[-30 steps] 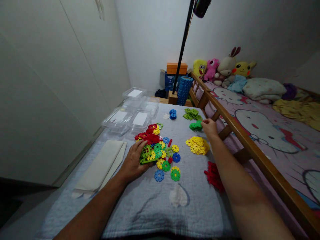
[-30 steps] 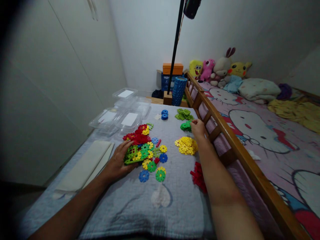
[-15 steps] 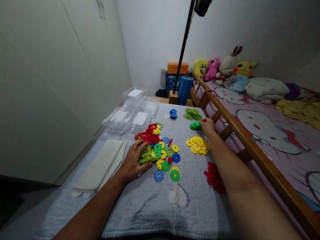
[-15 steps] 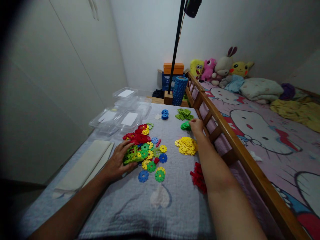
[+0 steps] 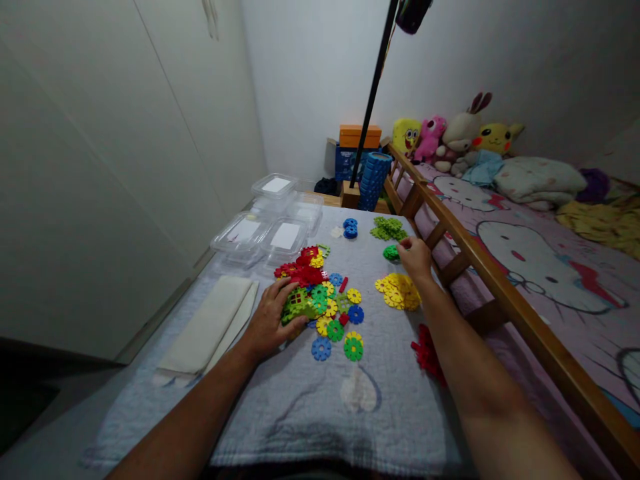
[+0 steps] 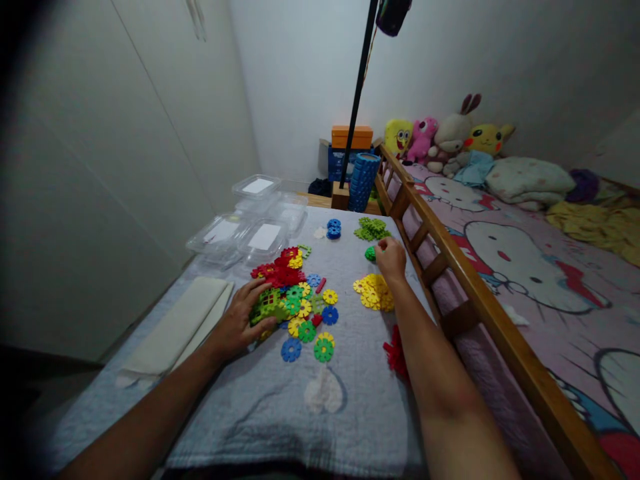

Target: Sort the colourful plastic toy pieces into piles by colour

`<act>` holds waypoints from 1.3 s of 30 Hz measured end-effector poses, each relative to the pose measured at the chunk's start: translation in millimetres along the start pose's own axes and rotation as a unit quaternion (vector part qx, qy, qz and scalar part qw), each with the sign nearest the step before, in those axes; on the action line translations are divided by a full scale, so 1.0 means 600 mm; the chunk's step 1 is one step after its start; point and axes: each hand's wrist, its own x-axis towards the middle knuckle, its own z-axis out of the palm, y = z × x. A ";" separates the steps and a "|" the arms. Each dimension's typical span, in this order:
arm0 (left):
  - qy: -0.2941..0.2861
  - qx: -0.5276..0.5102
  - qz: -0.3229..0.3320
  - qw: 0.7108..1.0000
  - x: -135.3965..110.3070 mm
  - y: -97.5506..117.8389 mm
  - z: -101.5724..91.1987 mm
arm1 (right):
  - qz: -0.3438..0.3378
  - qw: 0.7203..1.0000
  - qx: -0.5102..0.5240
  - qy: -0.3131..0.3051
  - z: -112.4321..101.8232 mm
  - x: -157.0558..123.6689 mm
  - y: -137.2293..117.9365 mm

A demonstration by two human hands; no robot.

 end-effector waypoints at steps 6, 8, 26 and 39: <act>0.008 -0.015 -0.003 1.000 0.002 0.002 0.005 | -0.145 0.952 0.058 -0.265 -0.014 -0.139 -0.072; 0.011 -0.020 -0.008 1.000 0.002 0.002 0.007 | -0.177 0.941 0.020 -0.289 -0.006 -0.182 -0.088; 0.022 0.038 -0.059 0.997 0.003 -0.009 0.021 | -0.149 0.955 0.007 -0.257 0.033 -0.222 -0.084; 0.025 0.025 -0.053 0.998 0.007 -0.003 0.017 | -0.024 0.958 0.216 -0.188 -0.026 -0.185 -0.048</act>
